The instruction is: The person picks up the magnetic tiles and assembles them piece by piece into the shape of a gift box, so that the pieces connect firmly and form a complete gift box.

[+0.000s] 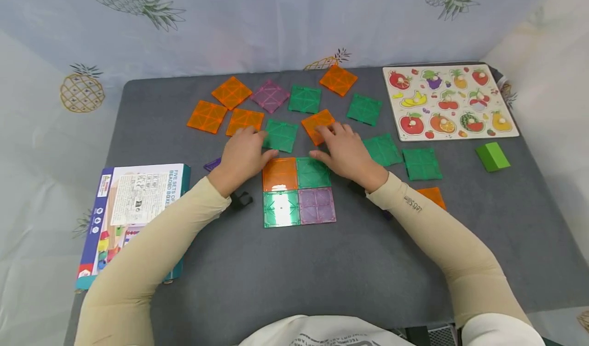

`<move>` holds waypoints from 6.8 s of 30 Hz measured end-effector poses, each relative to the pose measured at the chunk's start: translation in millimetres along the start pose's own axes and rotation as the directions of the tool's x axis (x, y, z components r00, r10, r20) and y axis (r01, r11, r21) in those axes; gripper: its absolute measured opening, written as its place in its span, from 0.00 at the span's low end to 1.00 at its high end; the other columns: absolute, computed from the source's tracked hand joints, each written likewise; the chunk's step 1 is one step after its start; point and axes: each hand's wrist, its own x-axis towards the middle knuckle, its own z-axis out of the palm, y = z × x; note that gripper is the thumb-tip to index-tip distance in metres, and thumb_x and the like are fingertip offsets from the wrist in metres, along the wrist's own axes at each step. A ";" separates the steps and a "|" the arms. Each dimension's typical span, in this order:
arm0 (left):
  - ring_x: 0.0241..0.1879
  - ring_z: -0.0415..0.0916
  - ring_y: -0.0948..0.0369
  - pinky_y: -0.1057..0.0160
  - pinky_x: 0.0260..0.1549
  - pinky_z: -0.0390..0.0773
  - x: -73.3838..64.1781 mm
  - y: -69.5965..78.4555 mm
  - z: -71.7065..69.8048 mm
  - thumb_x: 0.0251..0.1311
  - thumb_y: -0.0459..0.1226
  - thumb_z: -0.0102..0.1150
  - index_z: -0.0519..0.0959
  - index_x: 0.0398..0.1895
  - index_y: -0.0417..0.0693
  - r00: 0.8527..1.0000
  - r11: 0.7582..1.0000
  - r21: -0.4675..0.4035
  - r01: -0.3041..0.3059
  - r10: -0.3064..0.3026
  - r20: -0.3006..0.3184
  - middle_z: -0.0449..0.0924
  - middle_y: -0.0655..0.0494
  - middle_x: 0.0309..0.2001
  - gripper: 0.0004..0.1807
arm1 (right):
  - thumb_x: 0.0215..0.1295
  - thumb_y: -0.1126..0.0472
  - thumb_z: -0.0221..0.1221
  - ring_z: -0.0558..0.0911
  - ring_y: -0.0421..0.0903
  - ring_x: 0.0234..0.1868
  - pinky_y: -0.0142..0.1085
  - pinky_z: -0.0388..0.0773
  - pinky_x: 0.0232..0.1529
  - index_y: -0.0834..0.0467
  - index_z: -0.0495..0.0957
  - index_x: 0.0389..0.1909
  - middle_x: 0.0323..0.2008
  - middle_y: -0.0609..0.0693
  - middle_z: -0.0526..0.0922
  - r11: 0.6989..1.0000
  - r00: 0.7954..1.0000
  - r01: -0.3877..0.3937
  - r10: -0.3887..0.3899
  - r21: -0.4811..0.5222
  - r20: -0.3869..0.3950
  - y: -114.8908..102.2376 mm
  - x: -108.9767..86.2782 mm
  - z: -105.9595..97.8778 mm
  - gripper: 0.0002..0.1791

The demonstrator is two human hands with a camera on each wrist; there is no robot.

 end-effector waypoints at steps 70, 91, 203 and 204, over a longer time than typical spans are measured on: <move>0.50 0.65 0.39 0.44 0.45 0.71 -42.8 63.1 -29.7 0.41 0.39 0.71 0.69 0.66 0.49 0.986 0.984 -0.084 -0.159 0.153 -0.070 0.67 0.36 0.60 0.42 | 0.51 0.37 0.65 0.73 0.63 0.62 0.57 0.70 0.60 0.55 0.79 0.56 0.61 0.63 0.74 0.806 0.846 0.534 -0.515 -0.257 0.142 -32.7 -116.9 27.0 0.35; 0.55 0.67 0.46 0.48 0.50 0.74 -101.3 41.9 33.7 0.43 0.33 0.69 0.82 0.49 0.43 0.878 0.880 0.001 -0.476 0.475 0.062 0.71 0.41 0.61 0.24 | 0.56 0.44 0.65 0.64 0.65 0.68 0.54 0.66 0.64 0.56 0.77 0.60 0.66 0.65 0.68 0.888 0.889 0.445 -0.420 -0.121 0.182 -14.8 -90.0 19.8 0.32; 0.50 0.64 0.39 0.38 0.48 0.70 -31.3 -67.4 -17.1 0.54 0.54 0.66 0.71 0.59 0.37 0.968 0.991 -0.053 0.123 -0.108 0.228 0.67 0.34 0.52 0.37 | 0.67 0.53 0.58 0.68 0.64 0.61 0.63 0.66 0.57 0.62 0.72 0.61 0.59 0.63 0.74 0.999 0.999 0.029 -0.030 -0.041 -0.011 89.3 0.7 -26.5 0.26; 0.50 0.64 0.39 0.37 0.49 0.69 -34.6 -63.5 -14.8 0.53 0.54 0.67 0.70 0.60 0.39 0.966 0.993 -0.038 0.108 -0.096 0.241 0.67 0.34 0.52 0.39 | 0.67 0.53 0.58 0.69 0.63 0.61 0.62 0.67 0.57 0.62 0.73 0.60 0.58 0.62 0.74 0.997 0.997 0.073 -0.074 -0.032 -0.018 83.9 0.3 -25.2 0.25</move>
